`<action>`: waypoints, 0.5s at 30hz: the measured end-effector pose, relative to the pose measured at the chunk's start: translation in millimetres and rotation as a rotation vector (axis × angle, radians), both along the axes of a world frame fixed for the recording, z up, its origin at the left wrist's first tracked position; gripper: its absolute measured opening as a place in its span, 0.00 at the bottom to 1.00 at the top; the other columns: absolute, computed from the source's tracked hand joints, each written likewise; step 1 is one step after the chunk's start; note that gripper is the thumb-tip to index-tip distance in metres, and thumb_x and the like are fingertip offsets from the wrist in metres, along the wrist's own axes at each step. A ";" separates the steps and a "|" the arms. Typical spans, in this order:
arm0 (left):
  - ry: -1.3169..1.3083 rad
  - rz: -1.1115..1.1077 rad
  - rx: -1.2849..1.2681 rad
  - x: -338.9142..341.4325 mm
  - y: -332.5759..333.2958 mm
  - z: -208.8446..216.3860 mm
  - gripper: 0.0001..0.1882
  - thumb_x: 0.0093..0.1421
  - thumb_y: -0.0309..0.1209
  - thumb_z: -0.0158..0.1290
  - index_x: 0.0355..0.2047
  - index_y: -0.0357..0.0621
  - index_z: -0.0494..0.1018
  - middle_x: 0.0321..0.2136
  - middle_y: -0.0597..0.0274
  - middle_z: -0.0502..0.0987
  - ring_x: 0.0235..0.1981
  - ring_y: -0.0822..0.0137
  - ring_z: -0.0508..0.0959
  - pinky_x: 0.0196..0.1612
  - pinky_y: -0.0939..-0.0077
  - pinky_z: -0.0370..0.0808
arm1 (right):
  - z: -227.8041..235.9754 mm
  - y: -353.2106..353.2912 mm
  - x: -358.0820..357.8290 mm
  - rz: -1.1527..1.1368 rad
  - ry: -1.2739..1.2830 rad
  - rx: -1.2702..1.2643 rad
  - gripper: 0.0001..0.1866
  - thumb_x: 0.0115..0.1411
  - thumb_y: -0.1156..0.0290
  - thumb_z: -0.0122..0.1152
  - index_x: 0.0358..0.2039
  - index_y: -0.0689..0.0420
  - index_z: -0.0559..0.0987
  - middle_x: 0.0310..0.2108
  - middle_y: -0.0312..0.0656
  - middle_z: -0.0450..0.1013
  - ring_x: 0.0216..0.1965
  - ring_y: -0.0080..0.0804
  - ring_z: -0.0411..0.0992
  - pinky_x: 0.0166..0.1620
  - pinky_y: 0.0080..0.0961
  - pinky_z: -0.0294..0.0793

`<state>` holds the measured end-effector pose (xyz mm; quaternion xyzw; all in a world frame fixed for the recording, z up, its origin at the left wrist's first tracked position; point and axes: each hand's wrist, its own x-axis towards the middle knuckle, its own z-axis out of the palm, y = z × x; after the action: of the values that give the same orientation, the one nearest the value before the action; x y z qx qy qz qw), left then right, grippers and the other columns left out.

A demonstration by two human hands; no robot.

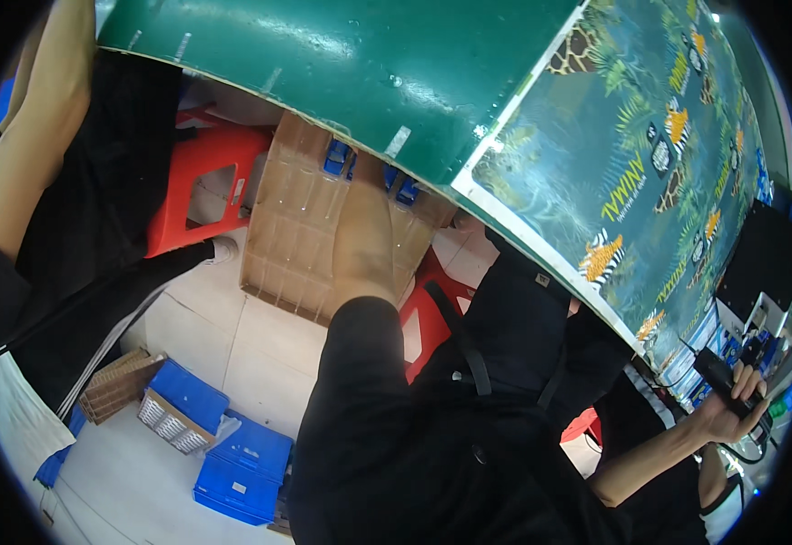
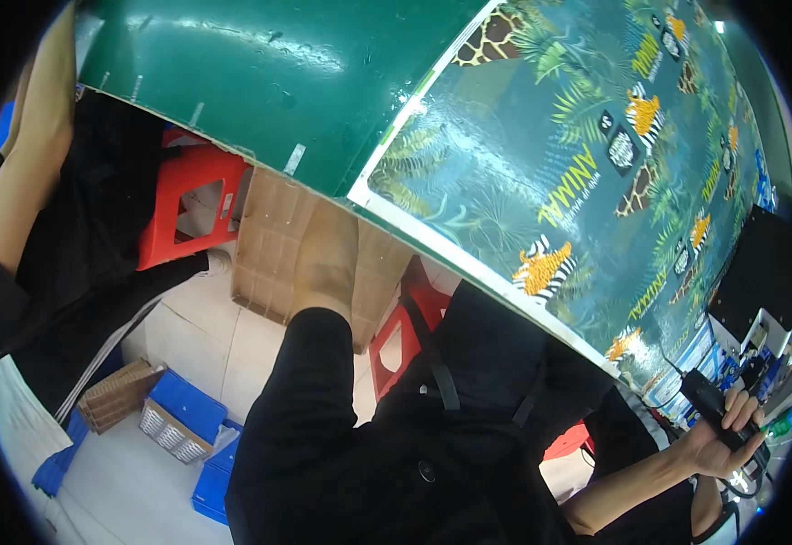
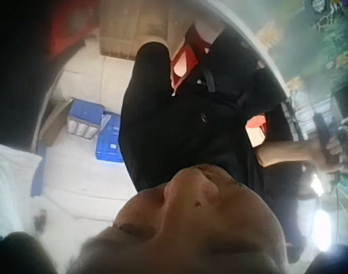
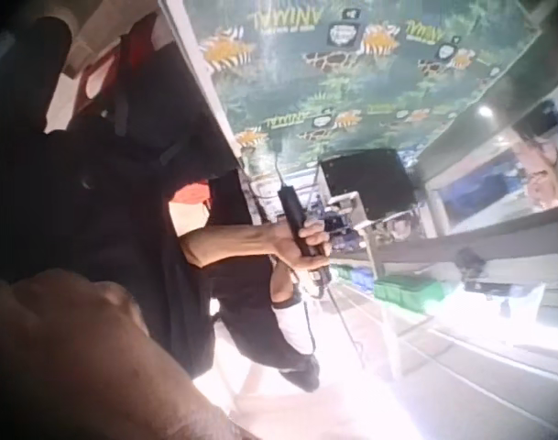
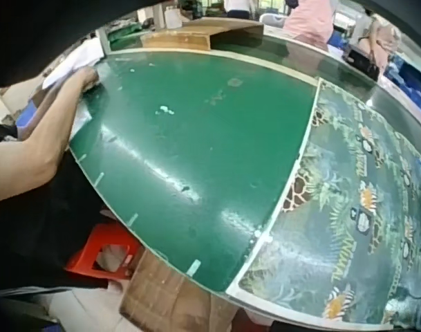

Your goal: Assembling a small blue toy car using an electric screwdriver on a factory production line.

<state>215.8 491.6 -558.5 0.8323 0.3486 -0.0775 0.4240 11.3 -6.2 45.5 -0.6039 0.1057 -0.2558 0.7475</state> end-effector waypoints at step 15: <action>-0.184 0.009 0.082 6.1 -6.4 8.2 0.27 0.48 0.49 0.63 0.37 0.37 0.80 0.34 0.44 0.81 0.38 0.49 0.82 0.40 0.58 0.76 | 9.2 -4.7 0.0 0.033 0.044 0.037 0.13 0.60 0.63 0.58 0.32 0.61 0.70 0.22 0.36 0.57 0.25 0.25 0.55 0.39 0.26 0.54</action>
<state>221.9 485.2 -550.4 0.8509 0.3150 0.0154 0.4201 11.2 -10.9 54.7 -0.5972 0.1166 -0.2280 0.7601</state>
